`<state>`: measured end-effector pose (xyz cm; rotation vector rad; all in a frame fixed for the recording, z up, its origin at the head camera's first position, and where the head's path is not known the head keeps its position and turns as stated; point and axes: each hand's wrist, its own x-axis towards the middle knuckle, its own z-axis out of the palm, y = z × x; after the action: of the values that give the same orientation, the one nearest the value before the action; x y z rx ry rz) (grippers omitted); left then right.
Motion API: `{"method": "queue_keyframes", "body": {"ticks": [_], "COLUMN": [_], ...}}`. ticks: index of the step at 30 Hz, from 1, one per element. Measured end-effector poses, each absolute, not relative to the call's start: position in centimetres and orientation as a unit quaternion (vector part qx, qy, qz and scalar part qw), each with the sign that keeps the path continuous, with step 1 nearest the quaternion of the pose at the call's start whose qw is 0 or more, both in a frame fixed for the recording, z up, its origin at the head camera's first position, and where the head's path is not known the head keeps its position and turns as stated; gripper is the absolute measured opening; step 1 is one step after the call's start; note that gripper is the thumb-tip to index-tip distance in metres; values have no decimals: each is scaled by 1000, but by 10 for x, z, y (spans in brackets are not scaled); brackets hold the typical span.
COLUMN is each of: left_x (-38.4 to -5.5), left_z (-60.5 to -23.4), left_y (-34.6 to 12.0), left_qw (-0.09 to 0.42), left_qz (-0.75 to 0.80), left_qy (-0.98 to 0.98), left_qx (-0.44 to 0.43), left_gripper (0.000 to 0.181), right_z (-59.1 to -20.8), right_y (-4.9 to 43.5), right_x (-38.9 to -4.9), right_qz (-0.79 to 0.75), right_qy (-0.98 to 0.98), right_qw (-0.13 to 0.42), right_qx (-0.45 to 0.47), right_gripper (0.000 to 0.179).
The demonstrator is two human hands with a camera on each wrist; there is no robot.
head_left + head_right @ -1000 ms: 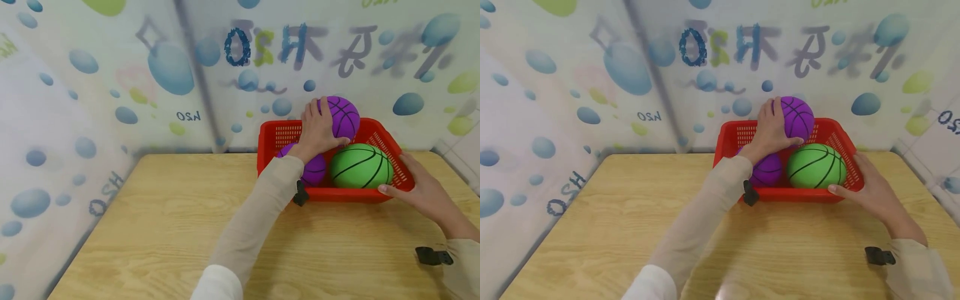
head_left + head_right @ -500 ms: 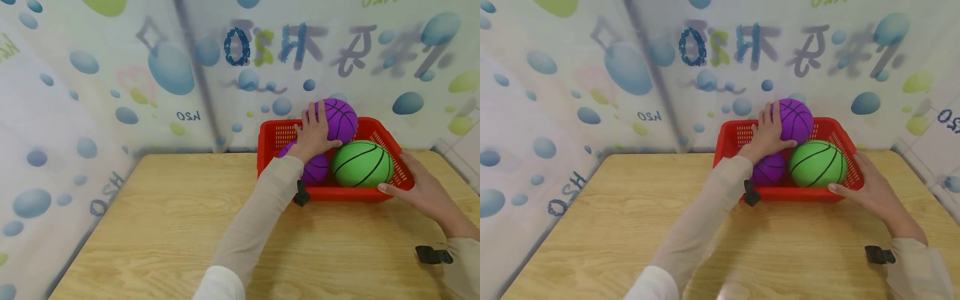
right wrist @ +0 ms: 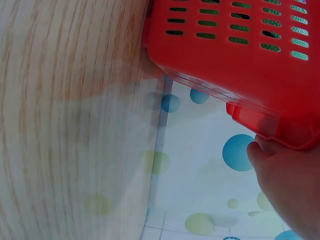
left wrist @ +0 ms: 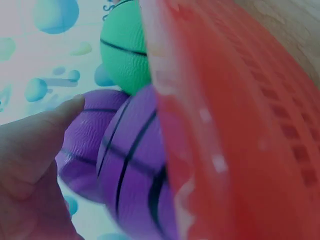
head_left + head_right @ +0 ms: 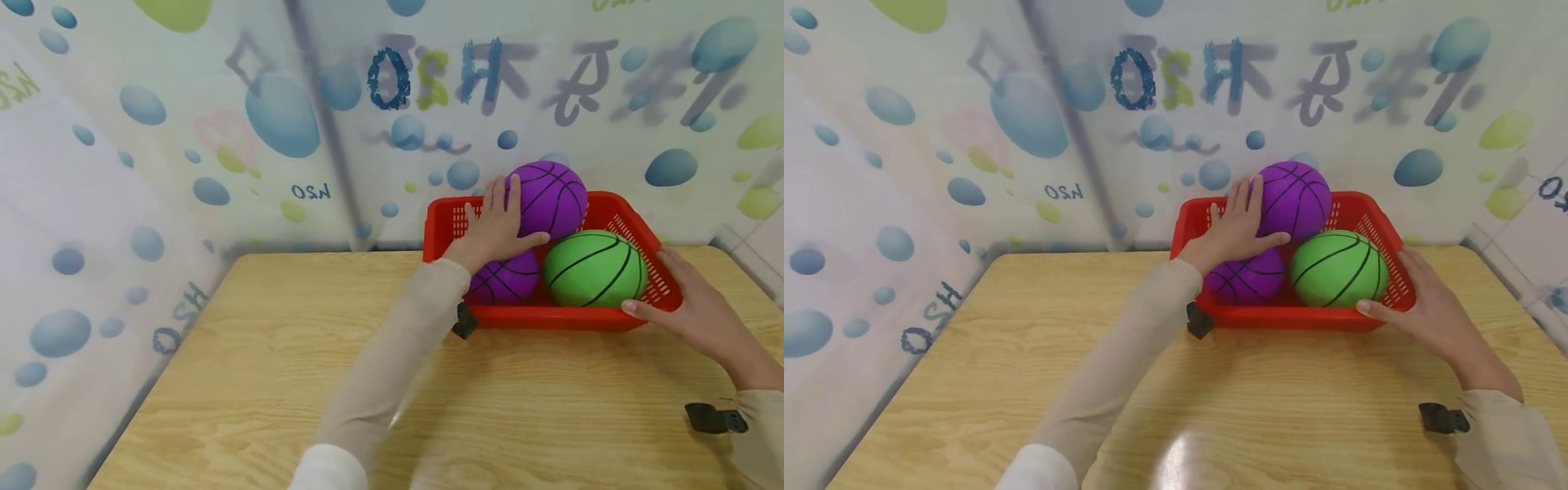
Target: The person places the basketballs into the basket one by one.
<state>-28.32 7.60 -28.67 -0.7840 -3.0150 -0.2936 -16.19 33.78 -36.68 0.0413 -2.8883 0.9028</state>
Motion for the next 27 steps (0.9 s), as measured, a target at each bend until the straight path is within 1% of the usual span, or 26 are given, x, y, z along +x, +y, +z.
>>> {"method": "queue_keyframes", "body": {"ticks": [3, 7, 13, 16, 23, 27], "left_x": [-279, -271, -259, -251, -230, -220], "left_z": [-284, -288, -311, -323, -345, -352], "left_y": [53, 10, -60, -87, -125, -137], "left_qw": [11, 40, 92, 109, 156, 163], "left_qz": [-91, -93, -71, -56, -25, -27], "left_qy": [-960, -950, -935, -930, -915, -915], "left_qx": [-265, -296, -336, -346, -371, -369], "left_gripper": [99, 96, 86, 85, 92, 94], "right_z": [-366, -365, -363, -363, -367, -370], "right_y": [337, 337, 335, 334, 335, 337], "right_x": [-162, -163, -166, -166, -166, -165], "right_qz": [300, 296, 297, 295, 292, 288], "right_qy": [-952, -953, -952, -953, -954, -955], "right_qw": [58, 62, 62, 62, 61, 62], "right_qx": [14, 16, 22, 22, 19, 14], "right_gripper": [101, 101, 100, 100, 101, 101]}}
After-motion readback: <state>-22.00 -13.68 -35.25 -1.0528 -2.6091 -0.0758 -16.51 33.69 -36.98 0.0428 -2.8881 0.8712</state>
